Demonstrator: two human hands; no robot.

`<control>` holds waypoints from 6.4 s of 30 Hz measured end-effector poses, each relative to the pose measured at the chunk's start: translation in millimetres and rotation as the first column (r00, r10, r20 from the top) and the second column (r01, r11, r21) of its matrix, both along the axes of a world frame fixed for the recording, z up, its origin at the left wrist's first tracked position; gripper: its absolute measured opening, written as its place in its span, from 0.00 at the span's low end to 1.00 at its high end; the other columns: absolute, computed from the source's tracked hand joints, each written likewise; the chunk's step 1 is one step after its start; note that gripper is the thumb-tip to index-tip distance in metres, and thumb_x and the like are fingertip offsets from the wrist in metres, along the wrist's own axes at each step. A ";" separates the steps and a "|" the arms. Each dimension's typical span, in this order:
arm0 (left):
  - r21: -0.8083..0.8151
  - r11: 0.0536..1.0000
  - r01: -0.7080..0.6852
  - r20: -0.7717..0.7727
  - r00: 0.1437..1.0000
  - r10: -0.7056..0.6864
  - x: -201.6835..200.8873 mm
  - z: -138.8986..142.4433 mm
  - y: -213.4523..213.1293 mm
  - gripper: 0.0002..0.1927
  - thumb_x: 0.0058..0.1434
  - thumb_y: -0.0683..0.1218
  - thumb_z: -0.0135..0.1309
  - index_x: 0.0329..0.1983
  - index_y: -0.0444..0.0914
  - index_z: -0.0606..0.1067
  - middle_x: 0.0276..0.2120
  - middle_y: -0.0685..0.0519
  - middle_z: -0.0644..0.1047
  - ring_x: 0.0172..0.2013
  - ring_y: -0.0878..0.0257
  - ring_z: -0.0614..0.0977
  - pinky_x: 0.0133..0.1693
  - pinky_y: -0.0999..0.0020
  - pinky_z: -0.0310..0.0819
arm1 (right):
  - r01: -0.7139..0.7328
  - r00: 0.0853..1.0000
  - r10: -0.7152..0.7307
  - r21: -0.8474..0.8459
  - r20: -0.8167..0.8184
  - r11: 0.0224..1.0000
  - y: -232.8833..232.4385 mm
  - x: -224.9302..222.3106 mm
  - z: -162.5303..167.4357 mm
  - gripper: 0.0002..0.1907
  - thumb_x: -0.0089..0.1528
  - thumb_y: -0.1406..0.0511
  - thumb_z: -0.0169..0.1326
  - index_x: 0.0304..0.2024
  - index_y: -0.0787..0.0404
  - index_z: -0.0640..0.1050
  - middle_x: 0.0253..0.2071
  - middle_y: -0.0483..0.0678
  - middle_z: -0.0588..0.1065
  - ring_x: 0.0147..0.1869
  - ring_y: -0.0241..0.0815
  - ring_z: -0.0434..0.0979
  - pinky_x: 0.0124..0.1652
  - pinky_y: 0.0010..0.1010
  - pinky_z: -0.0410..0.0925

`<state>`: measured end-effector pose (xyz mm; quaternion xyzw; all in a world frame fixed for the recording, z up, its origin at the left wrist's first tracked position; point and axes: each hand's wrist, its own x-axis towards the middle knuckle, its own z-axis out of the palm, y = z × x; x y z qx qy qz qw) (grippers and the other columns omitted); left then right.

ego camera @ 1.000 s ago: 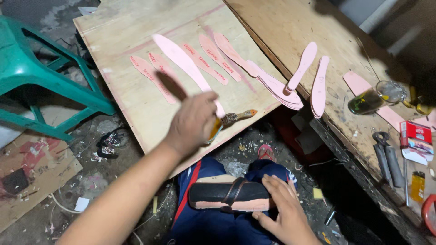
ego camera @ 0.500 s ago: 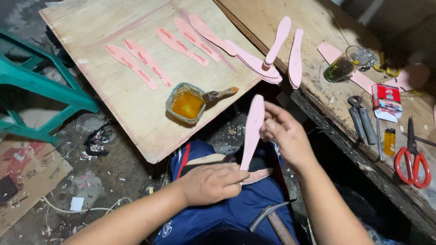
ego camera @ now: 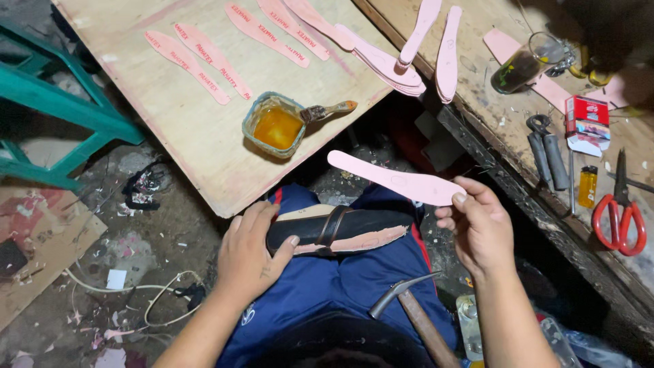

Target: The person sits on the floor and trims a pink insole with scissors, then presses and hammers the insole onto the sole of a sandal, working it along the edges by hand and with a hammer, and finally places the finished sandal on an upper shelf with other completed sandals.

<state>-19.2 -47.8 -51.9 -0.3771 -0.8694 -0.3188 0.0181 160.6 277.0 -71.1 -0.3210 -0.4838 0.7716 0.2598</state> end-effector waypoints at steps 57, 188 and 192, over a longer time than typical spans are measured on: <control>0.273 0.926 -0.261 0.907 0.392 -0.156 -22.7 -71.6 15.4 0.29 0.64 0.50 0.56 0.68 0.40 0.67 0.33 0.52 0.77 0.25 0.68 0.80 0.27 0.75 0.74 | -0.218 0.888 0.039 0.344 0.459 0.914 -42.2 -5.7 -39.4 0.11 0.63 0.67 0.60 0.46 0.67 0.80 0.33 0.46 0.79 0.33 0.32 0.77 0.37 0.24 0.72; 0.542 0.840 -0.033 0.694 0.582 -0.424 -13.7 -60.3 36.7 0.23 0.60 0.43 0.62 0.57 0.37 0.70 0.43 0.55 0.76 0.43 0.69 0.77 0.46 0.72 0.74 | -0.756 0.646 0.080 0.622 0.759 0.204 -109.4 -16.5 -11.4 0.25 0.61 0.59 0.58 0.54 0.69 0.70 0.33 0.65 0.78 0.38 0.66 0.79 0.38 0.51 0.71; 0.553 0.822 0.134 0.602 0.617 -0.506 -17.6 -54.8 25.8 0.30 0.55 0.42 0.67 0.60 0.37 0.68 0.47 0.54 0.75 0.47 0.67 0.77 0.50 0.70 0.74 | -0.702 0.711 0.202 0.673 0.673 0.231 -126.1 -35.4 3.5 0.23 0.61 0.61 0.56 0.55 0.65 0.72 0.34 0.64 0.78 0.39 0.66 0.79 0.39 0.51 0.71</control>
